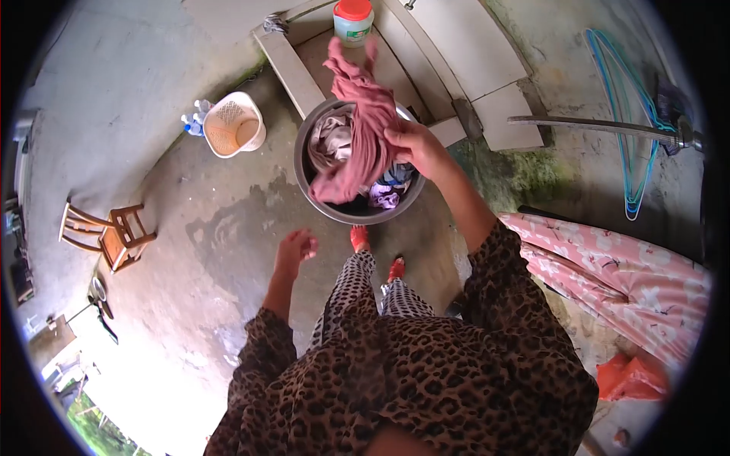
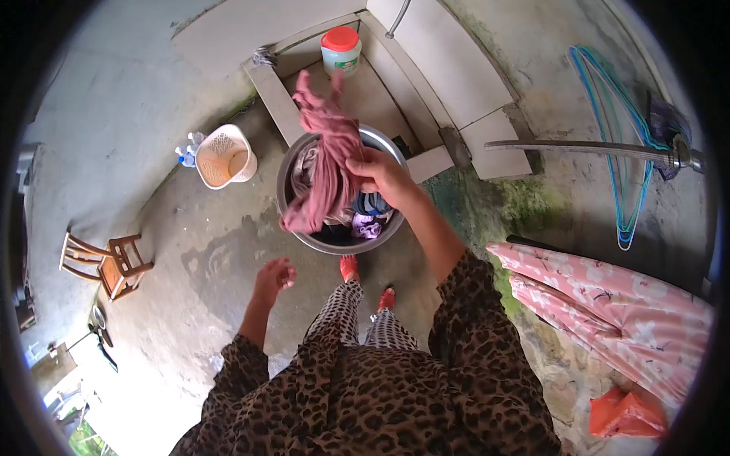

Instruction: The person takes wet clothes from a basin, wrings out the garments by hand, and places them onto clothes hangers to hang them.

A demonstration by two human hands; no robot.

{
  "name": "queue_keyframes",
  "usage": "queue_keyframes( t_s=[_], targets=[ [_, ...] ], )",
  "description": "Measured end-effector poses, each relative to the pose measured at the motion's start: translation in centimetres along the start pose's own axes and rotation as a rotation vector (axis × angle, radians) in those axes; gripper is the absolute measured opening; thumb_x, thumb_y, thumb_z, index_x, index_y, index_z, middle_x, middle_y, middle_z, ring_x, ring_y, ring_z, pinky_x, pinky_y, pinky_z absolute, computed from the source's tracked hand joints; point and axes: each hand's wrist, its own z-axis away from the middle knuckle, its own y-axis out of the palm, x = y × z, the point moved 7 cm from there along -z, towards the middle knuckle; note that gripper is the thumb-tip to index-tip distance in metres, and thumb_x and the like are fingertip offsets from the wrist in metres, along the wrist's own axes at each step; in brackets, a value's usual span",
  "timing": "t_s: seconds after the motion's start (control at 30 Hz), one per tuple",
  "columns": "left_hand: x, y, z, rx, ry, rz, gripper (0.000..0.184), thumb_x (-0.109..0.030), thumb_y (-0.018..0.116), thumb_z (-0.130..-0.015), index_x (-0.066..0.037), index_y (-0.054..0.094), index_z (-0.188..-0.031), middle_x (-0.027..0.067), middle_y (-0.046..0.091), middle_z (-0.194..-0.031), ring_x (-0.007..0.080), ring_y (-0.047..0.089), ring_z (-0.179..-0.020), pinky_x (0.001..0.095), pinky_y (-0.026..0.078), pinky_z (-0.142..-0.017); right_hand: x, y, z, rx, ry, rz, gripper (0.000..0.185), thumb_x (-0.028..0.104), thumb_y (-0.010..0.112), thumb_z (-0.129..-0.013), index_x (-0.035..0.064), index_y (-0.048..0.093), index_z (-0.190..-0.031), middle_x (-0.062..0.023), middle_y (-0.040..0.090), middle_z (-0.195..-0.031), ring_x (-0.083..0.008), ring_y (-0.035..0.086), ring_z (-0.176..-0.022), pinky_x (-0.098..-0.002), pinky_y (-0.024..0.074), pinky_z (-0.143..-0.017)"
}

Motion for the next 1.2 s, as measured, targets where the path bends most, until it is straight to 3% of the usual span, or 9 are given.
queue_keyframes(
  t_s=[0.13,0.17,0.27,0.43,0.53,0.77,0.87,1.07,1.2],
  targets=[
    [-5.8,4.2,0.8,0.086,0.145,-0.016,0.031,-0.028,0.05,-0.096,-0.003,0.054,-0.114,0.0064,0.065,-0.09,0.0149,0.063,-0.079,0.0276,0.052,-0.071,0.3,2.1,7.1,-0.107,-0.087,-0.081,0.037,0.023,0.066,-0.085,0.0027,0.059,-0.115,-0.0012,0.063,-0.094,-0.0083,0.058,-0.075,-0.0227,0.0464,-0.066],
    [-6.2,5.5,1.3,0.141,0.147,0.022,0.034,-0.032,0.049,-0.096,-0.004,0.054,-0.115,0.007,0.065,-0.093,0.0156,0.063,-0.082,0.0284,0.052,-0.073,0.1,1.6,8.5,-0.069,-0.174,-0.179,0.047,0.022,0.066,-0.084,-0.0003,0.054,-0.124,-0.0057,0.064,-0.104,-0.0136,0.062,-0.09,-0.0258,0.0482,-0.081],
    [-5.5,9.4,2.6,0.312,0.061,0.073,0.047,-0.045,0.046,-0.095,-0.004,0.053,-0.118,0.0088,0.065,-0.101,0.0177,0.063,-0.09,0.0309,0.051,-0.079,-1.8,-1.2,13.3,-0.112,-0.081,0.299,0.046,0.021,0.066,-0.085,-0.0016,0.054,-0.123,-0.0068,0.062,-0.109,-0.0137,0.06,-0.094,-0.027,0.0467,-0.086],
    [-1.6,20.0,10.2,0.684,-0.275,0.062,0.071,-0.065,0.039,-0.089,-0.005,0.049,-0.126,0.0115,0.062,-0.115,0.0212,0.06,-0.103,0.0366,0.048,-0.09,-5.8,2.2,23.0,-0.12,-0.007,0.026,0.042,0.019,0.067,-0.085,0.0015,0.055,-0.121,-0.0051,0.063,-0.103,-0.0112,0.059,-0.09,-0.0256,0.0479,-0.078],
    [0.7,26.1,12.7,0.868,-0.053,0.292,0.075,-0.067,0.038,-0.088,-0.005,0.046,-0.13,0.0121,0.057,-0.123,0.0232,0.057,-0.109,0.0383,0.044,-0.097,-8.2,2.2,28.4,-0.152,0.042,0.151,0.04,0.016,0.068,-0.084,0.003,0.055,-0.12,-0.0038,0.062,-0.099,-0.0108,0.06,-0.088,-0.0244,0.0485,-0.074],
    [0.7,30.5,23.2,0.75,0.179,-0.024,0.051,-0.045,0.052,-0.093,-0.006,0.05,-0.125,0.005,0.059,-0.116,0.0134,0.058,-0.105,0.0294,0.048,-0.087,-7.3,3.4,40.9,-0.31,-0.339,0.239,0.059,0.021,0.074,-0.079,0.0016,0.043,-0.126,-0.0038,0.06,-0.098,-0.0123,0.059,-0.084,-0.025,0.0493,-0.069],
    [2.6,32.6,25.9,0.669,0.283,-0.118,0.035,-0.029,0.061,-0.091,-0.006,0.058,-0.116,0.001,0.063,-0.1,0.0087,0.06,-0.095,0.024,0.049,-0.079,-9.1,2.0,45.1,-0.483,-0.305,0.462,0.069,0.024,0.077,-0.076,0.0019,0.038,-0.128,-0.0075,0.06,-0.097,-0.013,0.059,-0.084,-0.0272,0.0494,-0.069],
    [1.2,34.8,33.1,0.622,0.346,-0.167,0.026,-0.016,0.066,-0.088,-0.003,0.063,-0.11,0.0014,0.065,-0.093,0.0082,0.062,-0.08,0.0247,0.052,-0.07,-9.1,0.9,53.0,-0.776,-0.178,0.631,0.049,0.021,0.07,-0.083,0.0021,0.048,-0.123,-0.0085,0.061,-0.079,-0.0115,0.056,-0.072,-0.0275,0.0488,-0.068],
    [-1.2,37.0,35.9,0.67,0.925,-0.437,0.023,-0.015,0.067,-0.087,0.002,0.066,-0.102,0.0026,0.067,-0.087,0.0055,0.058,-0.076,0.0206,0.048,-0.067,-6.8,3.2,55.8,-0.917,-0.628,0.628,0.036,0.013,0.06,-0.09,0.0018,0.053,-0.123,-0.0091,0.06,-0.07,-0.0121,0.054,-0.061,-0.0302,0.0474,-0.061]
  ],
)
